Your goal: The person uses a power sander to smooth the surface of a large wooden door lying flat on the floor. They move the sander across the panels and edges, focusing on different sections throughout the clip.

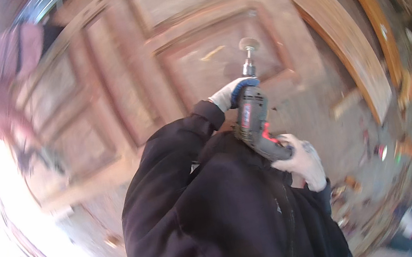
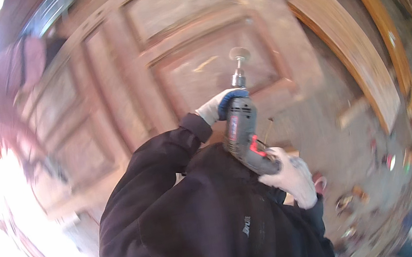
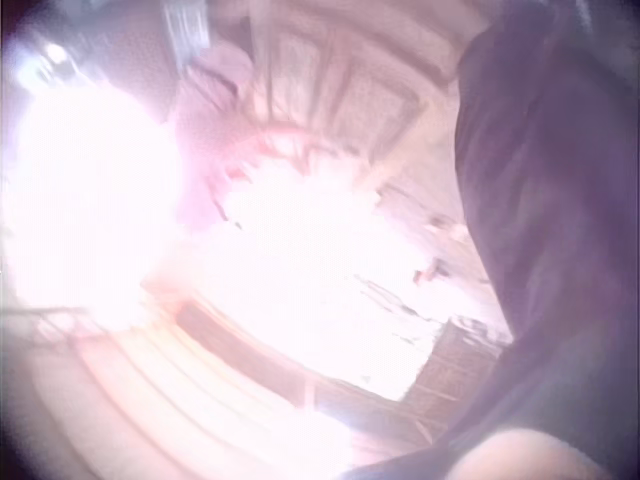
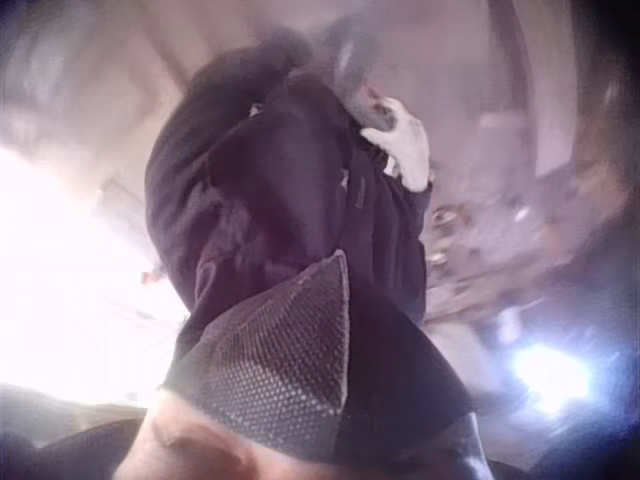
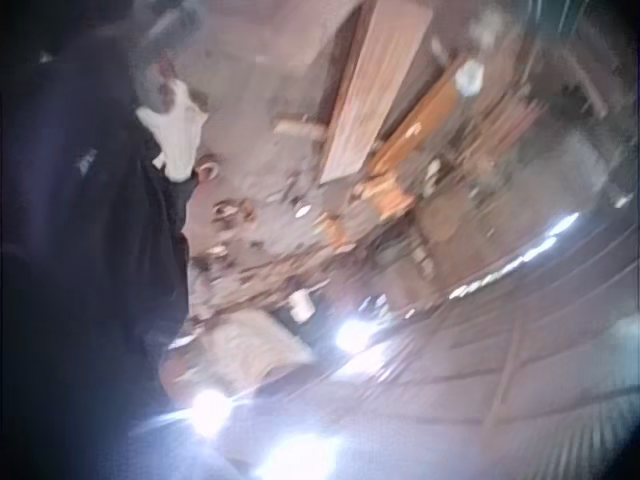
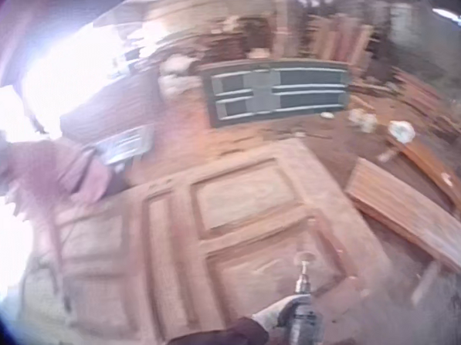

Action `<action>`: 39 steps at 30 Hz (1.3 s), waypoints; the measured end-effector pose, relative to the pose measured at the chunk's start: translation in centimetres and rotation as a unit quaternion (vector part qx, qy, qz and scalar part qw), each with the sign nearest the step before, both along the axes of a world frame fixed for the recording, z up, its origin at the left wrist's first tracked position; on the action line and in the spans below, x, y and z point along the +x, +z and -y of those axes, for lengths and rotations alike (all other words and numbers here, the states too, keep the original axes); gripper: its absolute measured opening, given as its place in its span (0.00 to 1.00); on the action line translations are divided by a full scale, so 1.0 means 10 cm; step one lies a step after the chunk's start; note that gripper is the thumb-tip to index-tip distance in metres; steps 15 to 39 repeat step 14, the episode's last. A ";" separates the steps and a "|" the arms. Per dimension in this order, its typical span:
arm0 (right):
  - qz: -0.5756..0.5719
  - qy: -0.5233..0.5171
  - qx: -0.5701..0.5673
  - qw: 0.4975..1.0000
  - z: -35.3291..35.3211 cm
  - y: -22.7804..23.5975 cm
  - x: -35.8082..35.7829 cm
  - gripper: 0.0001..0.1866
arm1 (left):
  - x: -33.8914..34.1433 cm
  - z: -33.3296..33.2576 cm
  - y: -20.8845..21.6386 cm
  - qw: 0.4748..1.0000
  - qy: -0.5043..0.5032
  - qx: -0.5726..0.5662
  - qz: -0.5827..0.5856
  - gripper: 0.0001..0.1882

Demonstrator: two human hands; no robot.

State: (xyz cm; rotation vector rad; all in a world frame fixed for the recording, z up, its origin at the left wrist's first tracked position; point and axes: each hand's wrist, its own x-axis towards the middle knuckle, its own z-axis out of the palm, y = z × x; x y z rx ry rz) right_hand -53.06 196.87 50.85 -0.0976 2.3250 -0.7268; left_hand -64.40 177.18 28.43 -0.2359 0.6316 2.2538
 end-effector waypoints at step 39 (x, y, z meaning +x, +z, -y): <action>0.013 -0.015 -0.392 0.920 -0.66 -1.33 -0.48 0.42 | 1.37 0.33 0.33 0.852 0.493 0.105 0.141 0.07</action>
